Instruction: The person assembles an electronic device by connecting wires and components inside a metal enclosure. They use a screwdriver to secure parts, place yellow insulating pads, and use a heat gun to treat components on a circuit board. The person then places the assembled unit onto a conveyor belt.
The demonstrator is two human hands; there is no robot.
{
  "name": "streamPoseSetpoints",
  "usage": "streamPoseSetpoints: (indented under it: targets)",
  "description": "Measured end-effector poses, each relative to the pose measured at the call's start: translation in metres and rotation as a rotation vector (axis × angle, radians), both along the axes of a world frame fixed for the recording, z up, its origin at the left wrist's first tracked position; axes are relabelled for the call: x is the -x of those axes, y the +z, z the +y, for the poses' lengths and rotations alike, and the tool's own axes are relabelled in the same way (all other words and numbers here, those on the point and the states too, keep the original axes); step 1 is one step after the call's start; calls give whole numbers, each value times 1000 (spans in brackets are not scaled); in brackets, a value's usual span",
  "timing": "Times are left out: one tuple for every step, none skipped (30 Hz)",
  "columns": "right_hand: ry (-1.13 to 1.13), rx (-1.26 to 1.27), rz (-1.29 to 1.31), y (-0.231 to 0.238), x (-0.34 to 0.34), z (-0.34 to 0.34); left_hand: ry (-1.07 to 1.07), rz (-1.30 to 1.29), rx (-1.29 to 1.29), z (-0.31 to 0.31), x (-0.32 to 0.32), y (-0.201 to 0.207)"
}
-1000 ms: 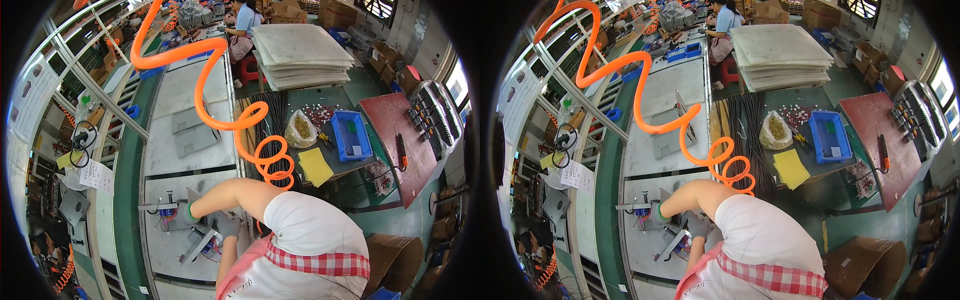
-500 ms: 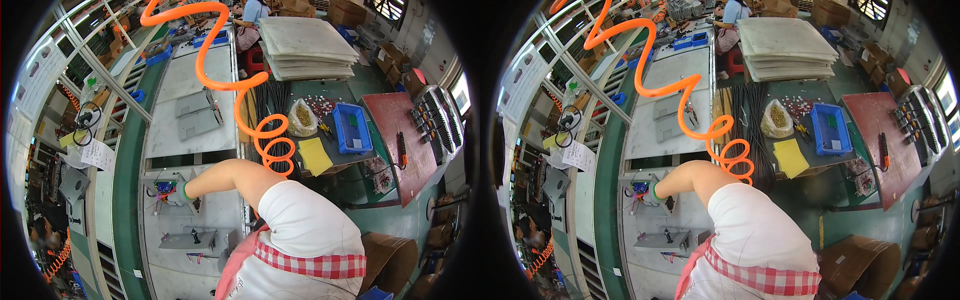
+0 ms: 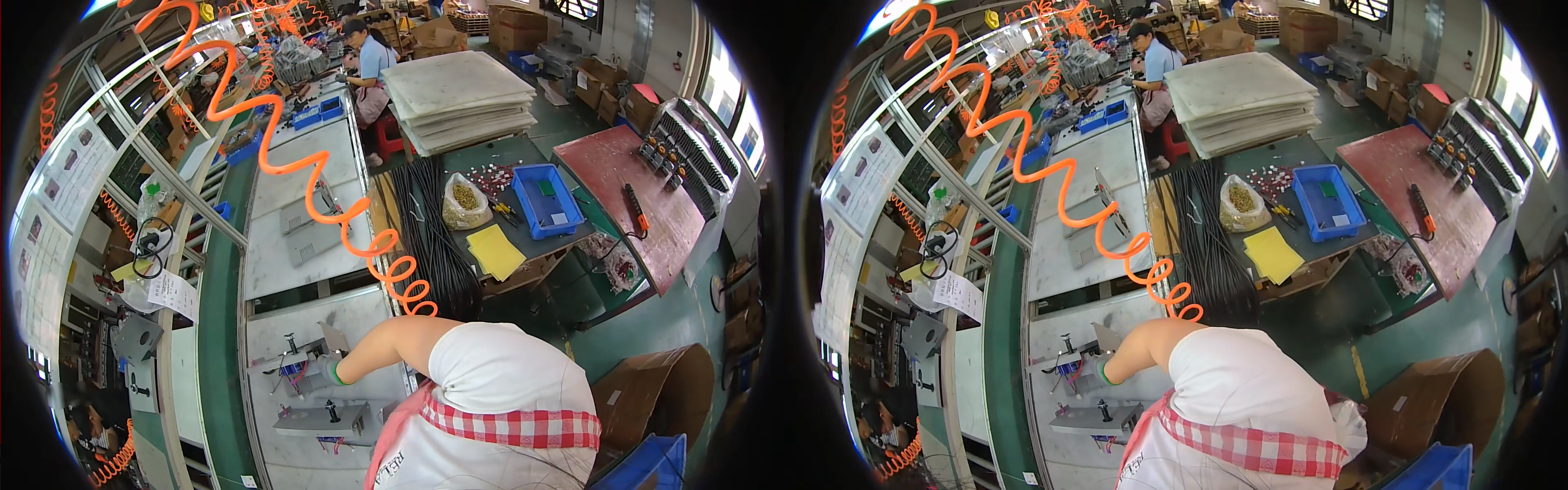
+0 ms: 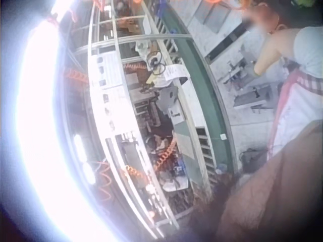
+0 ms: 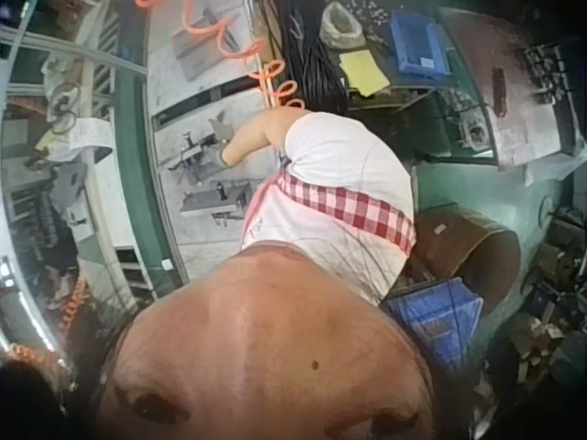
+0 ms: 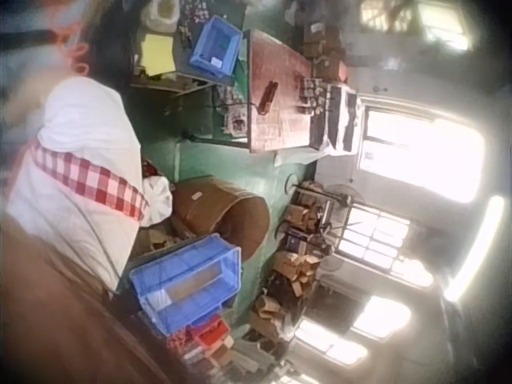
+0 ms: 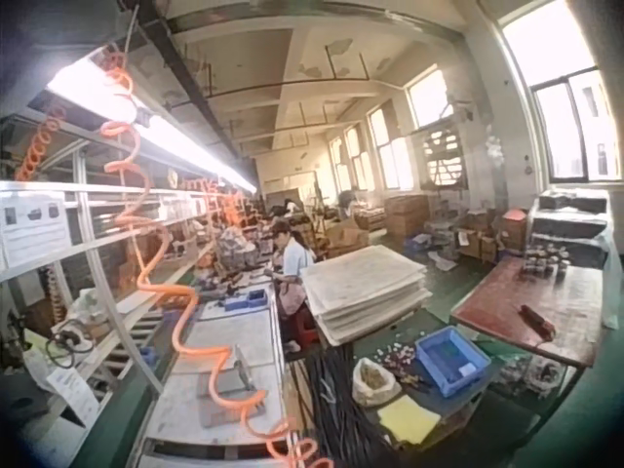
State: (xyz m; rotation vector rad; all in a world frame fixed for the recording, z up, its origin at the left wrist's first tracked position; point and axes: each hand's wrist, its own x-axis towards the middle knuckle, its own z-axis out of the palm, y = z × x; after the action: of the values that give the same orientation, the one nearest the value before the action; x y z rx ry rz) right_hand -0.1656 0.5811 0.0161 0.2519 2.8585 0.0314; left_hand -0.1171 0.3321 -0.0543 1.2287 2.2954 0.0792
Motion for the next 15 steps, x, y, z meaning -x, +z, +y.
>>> streamPoseSetpoints:
  targets:
    - [6,13,5,2,-5,-6,8,3,-5,-3,1,-2]
    - [19,32,18,6,-12,-10,13,3,-7,-7,3,-3]
    - [30,51,26,10,-21,-14,19,7,-12,-10,5,-4]
    - [40,75,32,16,-34,-18,22,6,-16,-11,5,-5]
    - [61,93,39,21,-49,-24,28,7,-18,-14,5,-7]
    - [82,115,44,26,-62,-31,38,8,-18,-18,5,-8]
    - [97,141,40,30,-80,-34,41,2,-23,-20,4,-9]
    - [131,171,47,36,-92,-41,61,7,-23,-27,5,-10]
    - [162,189,53,41,-106,-44,79,7,-29,-32,6,-11]
    - [181,206,58,46,-124,-42,87,6,-32,-35,5,-14]
    - [194,222,60,52,-137,-37,95,2,-36,-40,5,-16]
    - [200,226,62,57,-151,-31,98,-3,-45,-42,3,-18]
    - [206,226,72,61,-157,-27,109,5,-47,-47,2,-16]
    - [202,216,85,62,-160,-22,126,20,-54,-48,2,-13]
    - [190,202,106,62,-158,-18,123,55,-22,-44,-2,9]
